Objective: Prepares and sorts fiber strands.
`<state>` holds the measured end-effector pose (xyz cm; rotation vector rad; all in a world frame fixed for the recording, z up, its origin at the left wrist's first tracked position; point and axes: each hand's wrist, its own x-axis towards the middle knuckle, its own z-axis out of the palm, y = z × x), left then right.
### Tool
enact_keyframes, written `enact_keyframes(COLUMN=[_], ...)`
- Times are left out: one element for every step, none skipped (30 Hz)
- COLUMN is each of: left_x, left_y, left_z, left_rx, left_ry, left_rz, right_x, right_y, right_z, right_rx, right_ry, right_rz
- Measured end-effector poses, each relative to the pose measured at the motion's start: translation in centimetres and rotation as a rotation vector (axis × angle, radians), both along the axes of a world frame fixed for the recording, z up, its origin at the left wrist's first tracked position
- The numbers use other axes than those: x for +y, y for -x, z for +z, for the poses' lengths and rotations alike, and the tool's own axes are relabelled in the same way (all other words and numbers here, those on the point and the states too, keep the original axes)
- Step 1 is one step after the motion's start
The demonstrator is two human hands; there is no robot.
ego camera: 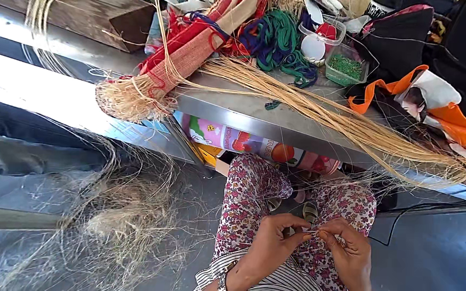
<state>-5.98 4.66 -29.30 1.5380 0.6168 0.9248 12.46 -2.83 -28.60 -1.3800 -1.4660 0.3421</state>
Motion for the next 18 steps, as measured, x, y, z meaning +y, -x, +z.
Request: enact_keyframes(left_x=[0.0, 0.1, 0.2, 0.3, 0.5, 0.6, 0.7, 0.7, 0.7, 0.7, 0.7, 0.8, 0.8, 0.9, 0.9, 1.0, 1.1, 1.1], left_y=[-0.1, -0.1, -0.2, -0.1, -0.1, -0.1, 0.0, 0.0, 0.0, 0.1, 0.1, 0.3, 0.4, 0.6, 0.7, 0.7, 0.7, 0.7], left_z=[-0.2, -0.5, -0.7, -0.9, -1.0, -1.1, -1.2, -1.2, -1.2, -1.1, -1.0, -0.9, -0.9, -0.7, -0.6, -0.5, -0.4, -0.3], left_rx=[-0.021, -0.035, -0.04, -0.029, -0.011, 0.009, 0.024, 0.036, 0.044, 0.05, 0.053, 0.053, 0.049, 0.047, 0.046, 0.046, 0.049, 0.056], left_ry=[-0.054, -0.122, -0.203, -0.295, -0.379, -0.446, -0.491, -0.512, -0.509, -0.481, -0.43, -0.364, -0.288, -0.215, -0.157, -0.121, -0.1, -0.086], left_rz=[0.022, 0.042, 0.059, 0.077, 0.095, 0.114, 0.13, 0.141, 0.151, 0.155, 0.151, 0.142, 0.129, 0.114, 0.1, 0.091, 0.089, 0.086], right_x=[0.1, 0.2, 0.2, 0.2, 0.3, 0.3, 0.4, 0.5, 0.5, 0.5, 0.4, 0.4, 0.4, 0.3, 0.3, 0.3, 0.3, 0.3], right_y=[-0.1, -0.1, -0.2, -0.3, -0.3, -0.3, -0.3, -0.3, -0.3, -0.4, -0.7, -1.0, -1.4, -1.8, -2.1, -2.3, -2.3, -2.1], right_z=[-0.1, -0.1, -0.2, -0.2, -0.2, -0.2, -0.3, -0.3, -0.3, -0.2, 0.1, 0.6, 1.0, 1.4, 1.8, 2.1, 2.3, 2.4], right_rx=[-0.041, -0.075, -0.1, -0.123, -0.145, -0.164, -0.176, -0.179, -0.166, -0.136, -0.101, -0.072, -0.048, -0.033, -0.036, -0.064, -0.121, -0.205], right_ry=[-0.019, -0.033, -0.041, -0.045, -0.048, -0.05, -0.048, -0.043, -0.036, -0.029, -0.02, -0.007, -0.002, -0.004, -0.013, -0.035, -0.068, -0.109], right_rz=[-0.004, -0.007, -0.009, -0.01, -0.009, -0.009, -0.01, -0.01, -0.009, -0.008, -0.009, -0.008, -0.003, 0.007, 0.025, 0.046, 0.063, 0.072])
